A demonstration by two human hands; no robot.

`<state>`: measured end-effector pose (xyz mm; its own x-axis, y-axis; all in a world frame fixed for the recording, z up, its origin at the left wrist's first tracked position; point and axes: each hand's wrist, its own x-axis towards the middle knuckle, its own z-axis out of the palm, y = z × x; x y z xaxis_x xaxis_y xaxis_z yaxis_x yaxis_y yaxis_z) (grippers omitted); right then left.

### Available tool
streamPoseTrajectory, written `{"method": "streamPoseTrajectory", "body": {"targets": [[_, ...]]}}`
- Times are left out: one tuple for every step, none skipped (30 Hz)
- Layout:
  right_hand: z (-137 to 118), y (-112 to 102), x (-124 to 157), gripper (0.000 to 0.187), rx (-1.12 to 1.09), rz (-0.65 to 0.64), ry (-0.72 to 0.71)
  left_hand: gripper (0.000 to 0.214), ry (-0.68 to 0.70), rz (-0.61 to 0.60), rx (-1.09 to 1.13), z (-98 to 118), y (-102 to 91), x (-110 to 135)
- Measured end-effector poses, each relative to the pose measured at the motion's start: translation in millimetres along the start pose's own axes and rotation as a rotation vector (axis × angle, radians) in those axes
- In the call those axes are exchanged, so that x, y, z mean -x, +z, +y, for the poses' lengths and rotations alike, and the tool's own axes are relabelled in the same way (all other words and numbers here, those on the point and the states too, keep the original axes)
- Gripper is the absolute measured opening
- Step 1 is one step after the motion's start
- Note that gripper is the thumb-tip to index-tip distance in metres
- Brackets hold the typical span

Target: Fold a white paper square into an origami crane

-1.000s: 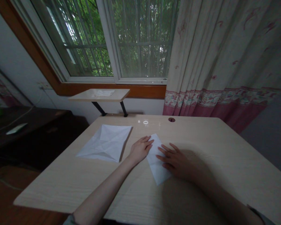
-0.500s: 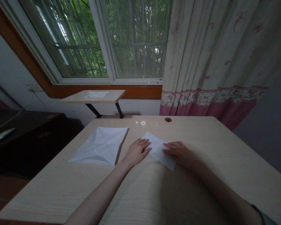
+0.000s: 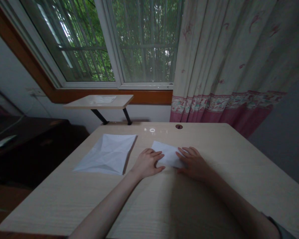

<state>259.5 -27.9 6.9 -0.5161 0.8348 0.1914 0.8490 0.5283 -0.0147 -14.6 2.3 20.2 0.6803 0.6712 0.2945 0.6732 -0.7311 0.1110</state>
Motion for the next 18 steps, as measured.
{"method": "streamPoseTrajectory", "body": {"targets": [[0.4,1.4,0.0,0.074,-0.009,0.007,0.001,0.048,0.009,-0.001,0.0,0.4,-0.4,-0.1],[0.7,2.7,-0.1,0.073,-0.024,0.014,0.0,0.046,0.018,0.0,0.002,0.6,-0.6,-0.2],[0.9,3.8,-0.4,0.072,-0.045,0.022,-0.004,0.044,0.027,0.001,0.004,0.6,-0.6,-0.5],[1.1,4.5,-0.7,0.071,-0.069,0.03,-0.011,0.042,0.037,0.004,0.006,0.4,-0.4,-0.7],[1.3,4.7,-1.1,0.068,-0.094,0.038,-0.022,0.04,0.046,0.009,0.005,0.0,0.1,-1.0],[1.4,4.6,-1.5,0.065,-0.116,0.046,-0.036,0.038,0.055,0.015,0.004,-0.6,0.8,-1.2],[1.6,4.1,-1.9,0.061,-0.133,0.053,-0.053,0.036,0.064,0.023,0.004,-1.1,1.6,-1.4],[1.7,3.5,-2.2,0.057,-0.143,0.06,-0.067,0.034,0.074,0.035,0.005,-1.6,2.3,-1.5],[1.8,2.8,-2.3,0.052,-0.148,0.067,-0.078,0.032,0.084,0.047,0.007,-2.0,2.9,-1.6],[2.0,2.4,-2.3,0.048,-0.15,0.073,-0.086,0.03,0.095,0.06,0.008,-2.1,3.2,-1.6],[2.0,2.0,-2.1,0.044,-0.153,0.081,-0.093,0.028,0.108,0.071,0.007,-1.9,3.2,-1.7],[2.1,1.9,-1.8,0.041,-0.156,0.089,-0.101,0.025,0.123,0.077,0.005,-1.5,2.9,-1.8],[2.0,1.8,-1.4,0.037,-0.159,0.1,-0.109,0.023,0.137,0.081,0.001,-1.0,2.4,-1.9],[1.7,1.6,-1.0,0.035,-0.16,0.109,-0.117,0.022,0.15,0.08,-0.006,-0.3,1.9,-2.1],[1.3,1.3,-0.6,0.032,-0.158,0.112,-0.125,0.022,0.16,0.081,-0.014,0.3,1.5,-2.3],[0.7,0.6,-0.4,0.029,-0.154,0.107,-0.131,0.022,0.166,0.084,-0.022,0.8,1.2,-2.4],[-0.1,-0.4,-0.2,0.027,-0.147,0.094,-0.13,0.024,0.17,0.09,-0.031,1.1,1.2,-2.6],[-1.1,-1.6,-0.2,0.024,-0.137,0.077,-0.126,0.025,0.171,0.101,-0.038,1.3,1.3,-2.7]]}}
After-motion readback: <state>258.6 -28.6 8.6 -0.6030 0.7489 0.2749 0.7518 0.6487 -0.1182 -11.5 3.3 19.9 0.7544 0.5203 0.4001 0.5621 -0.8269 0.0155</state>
